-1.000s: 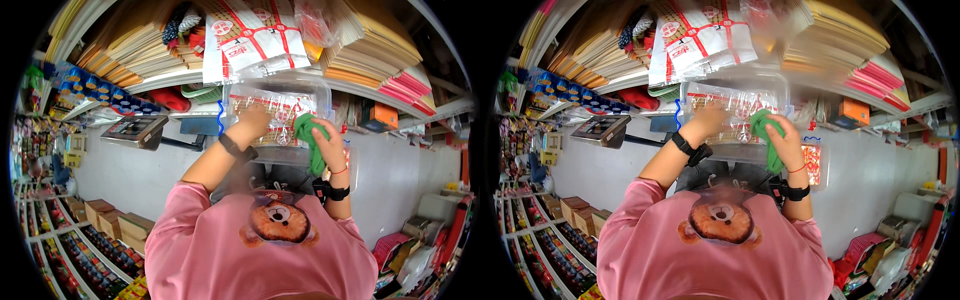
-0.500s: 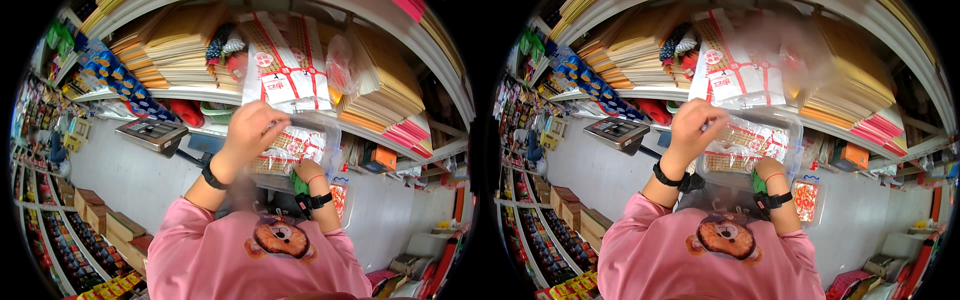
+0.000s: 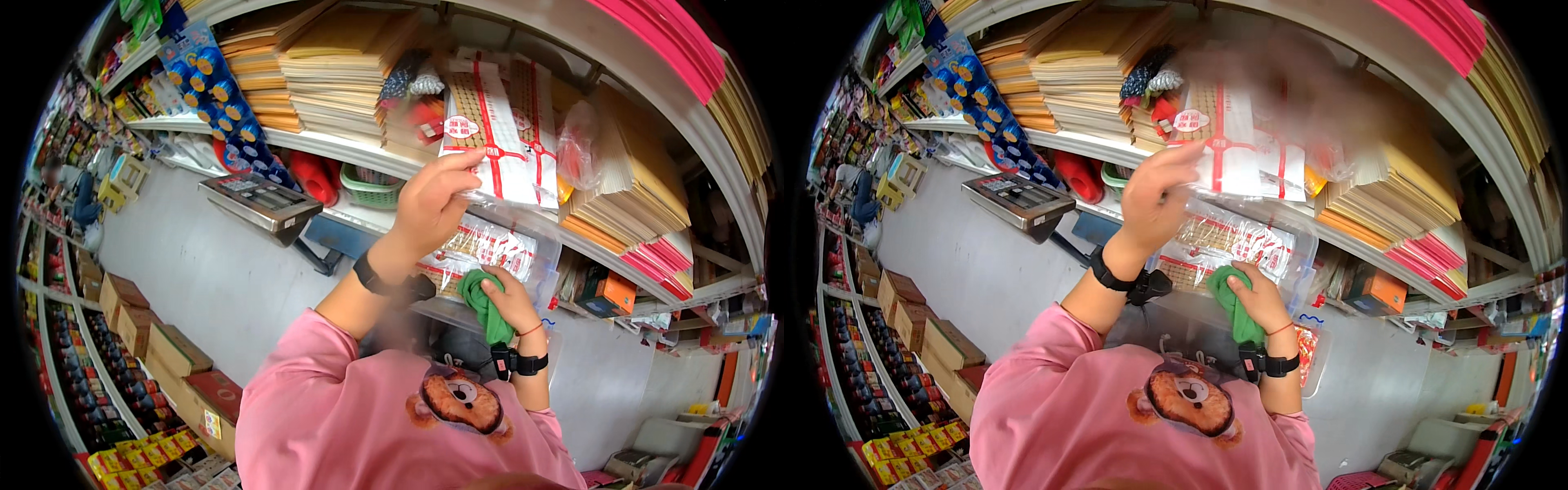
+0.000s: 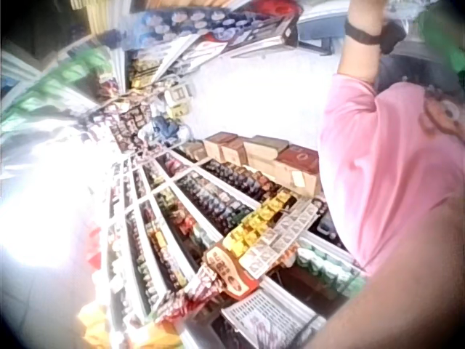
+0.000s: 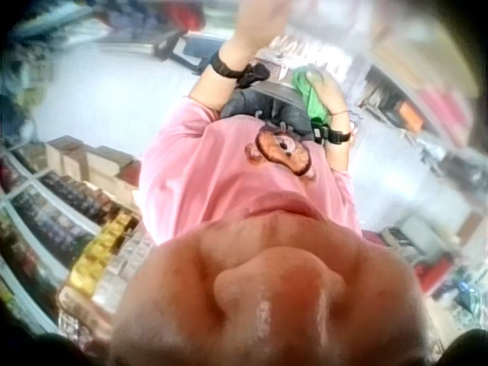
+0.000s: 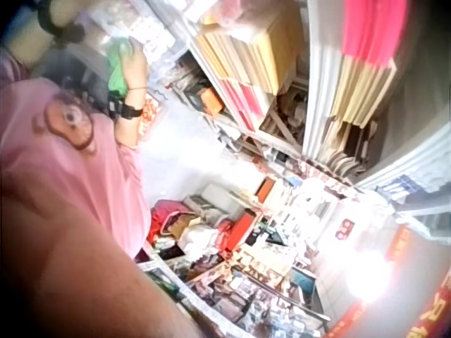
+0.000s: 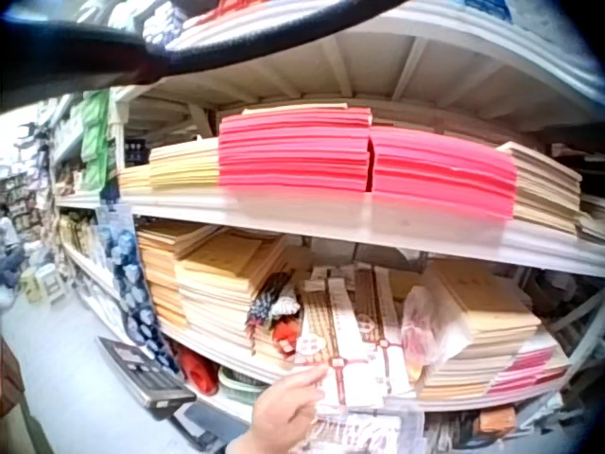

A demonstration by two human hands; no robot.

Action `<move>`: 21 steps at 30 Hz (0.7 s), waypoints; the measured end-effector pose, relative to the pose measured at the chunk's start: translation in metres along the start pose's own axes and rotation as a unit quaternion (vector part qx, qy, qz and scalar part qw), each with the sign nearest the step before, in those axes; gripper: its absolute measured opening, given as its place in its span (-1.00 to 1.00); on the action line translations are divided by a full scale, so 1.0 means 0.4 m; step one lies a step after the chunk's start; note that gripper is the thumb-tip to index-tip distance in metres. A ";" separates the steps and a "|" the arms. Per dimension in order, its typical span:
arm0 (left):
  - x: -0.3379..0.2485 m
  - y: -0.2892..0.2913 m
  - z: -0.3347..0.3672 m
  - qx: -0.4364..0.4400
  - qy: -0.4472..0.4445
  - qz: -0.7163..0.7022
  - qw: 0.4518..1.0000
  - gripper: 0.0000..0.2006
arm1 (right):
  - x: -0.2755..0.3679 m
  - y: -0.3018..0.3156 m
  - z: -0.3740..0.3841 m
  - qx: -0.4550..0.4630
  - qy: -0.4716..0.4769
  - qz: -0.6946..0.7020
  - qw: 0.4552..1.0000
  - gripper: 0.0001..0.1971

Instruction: The person organizes various small packaged items and supplies inside a clear plastic storage bin, handling objects such as a green cloth, small bags of goods, rolls of tape, and a long orange strap.

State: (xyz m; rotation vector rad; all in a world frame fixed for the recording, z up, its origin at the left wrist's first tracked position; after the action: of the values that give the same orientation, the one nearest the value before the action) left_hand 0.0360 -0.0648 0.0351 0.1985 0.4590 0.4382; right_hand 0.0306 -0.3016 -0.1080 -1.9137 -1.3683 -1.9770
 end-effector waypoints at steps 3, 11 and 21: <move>-0.044 0.047 -0.038 0.030 -0.038 -0.066 0.997 -0.81 | 0.028 0.002 -0.014 0.042 0.067 0.153 0.985 -0.35; -0.116 -0.010 -0.161 0.304 0.009 -0.189 0.934 -0.90 | 0.071 0.027 -0.089 -0.022 0.115 0.386 0.915 -0.38; -0.058 -0.046 -0.173 0.297 0.192 -0.050 0.934 -0.57 | 0.041 0.037 -0.124 0.018 0.049 0.133 0.990 -0.72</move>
State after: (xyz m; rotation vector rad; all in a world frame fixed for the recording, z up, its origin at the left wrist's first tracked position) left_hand -0.0084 -0.0855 -0.0220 0.6797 0.9811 0.2251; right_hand -0.0023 -0.3327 -0.0781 -1.8461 -1.0543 -1.8771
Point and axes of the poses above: each hand's wrist, its own z-axis towards the middle knuckle, its own y-axis out of the back of the hand, x = y × z, the point moved 2 cm from there along z, towards the middle knuckle, and after that the axes turned 9 degrees about x, right-handed, at the moved point
